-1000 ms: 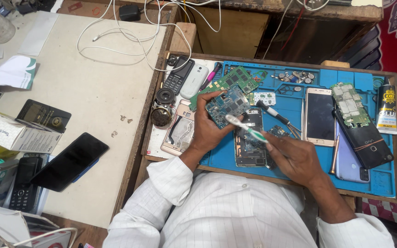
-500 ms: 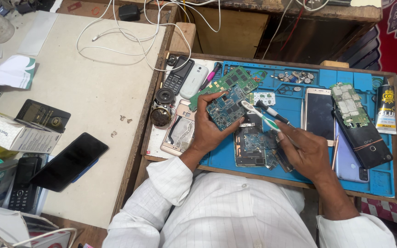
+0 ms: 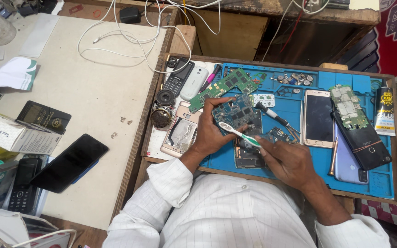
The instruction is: The person holds a disassembled phone motherboard in one hand and scrubs its surface and edges with a toothbrush, turning the board over to clean different sides. The workbench around them holds other phone boards, disassembled phones, and small components.
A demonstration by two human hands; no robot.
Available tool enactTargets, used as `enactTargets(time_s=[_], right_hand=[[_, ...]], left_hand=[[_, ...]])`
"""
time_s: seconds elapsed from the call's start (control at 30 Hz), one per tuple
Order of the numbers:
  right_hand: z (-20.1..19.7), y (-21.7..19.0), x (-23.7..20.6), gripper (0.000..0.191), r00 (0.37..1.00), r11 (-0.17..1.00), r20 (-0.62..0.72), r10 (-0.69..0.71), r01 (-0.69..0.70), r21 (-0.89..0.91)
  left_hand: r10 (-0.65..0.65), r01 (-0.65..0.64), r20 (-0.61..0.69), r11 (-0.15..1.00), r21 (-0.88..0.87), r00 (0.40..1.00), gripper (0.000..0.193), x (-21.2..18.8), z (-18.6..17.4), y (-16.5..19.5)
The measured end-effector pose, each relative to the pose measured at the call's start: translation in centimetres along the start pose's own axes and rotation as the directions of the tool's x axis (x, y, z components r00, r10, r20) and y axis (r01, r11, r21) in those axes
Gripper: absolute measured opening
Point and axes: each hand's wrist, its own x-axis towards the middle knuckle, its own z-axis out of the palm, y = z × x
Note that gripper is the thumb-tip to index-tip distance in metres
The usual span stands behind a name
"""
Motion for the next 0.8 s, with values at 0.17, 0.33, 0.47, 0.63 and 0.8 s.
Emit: enactTargets(time_s=[0.17, 0.33, 0.47, 0.63, 0.8], right_hand=[[0.3, 0.0, -0.1, 0.038, 0.999, 0.999, -0.023, 0.025, -0.026, -0.036], [0.5, 0.3, -0.1, 0.035, 0.995, 0.996, -0.071, 0.073, -0.076, -0.042], [0.3, 0.4, 0.0, 0.035, 0.987, 0.995, -0.134, 0.086, -0.093, -0.042], [-0.5, 1.0, 0.2, 0.035, 0.970, 0.976, -0.154, 0.186, -0.200, -0.084], [-0.6, 1.3, 0.1, 0.035, 0.969, 0.980, -0.168, 0.182, -0.192, -0.051]], left_hand=[[0.016, -0.010, 0.115, 0.998, -0.058, 0.993, 0.080, -0.2, -0.1, -0.5], [0.025, -0.018, 0.200, 0.999, -0.040, 0.979, 0.080, -0.5, 0.2, -1.0], [0.019, 0.000, 0.162, 0.993, -0.117, 0.987, 0.080, -0.4, 0.2, -0.8], [-0.075, 0.089, 0.080, 0.977, -0.192, 0.994, 0.078, -0.1, -0.1, 0.0], [-0.093, 0.111, 0.078, 0.957, -0.268, 0.993, 0.077, 0.0, 0.0, 0.3]])
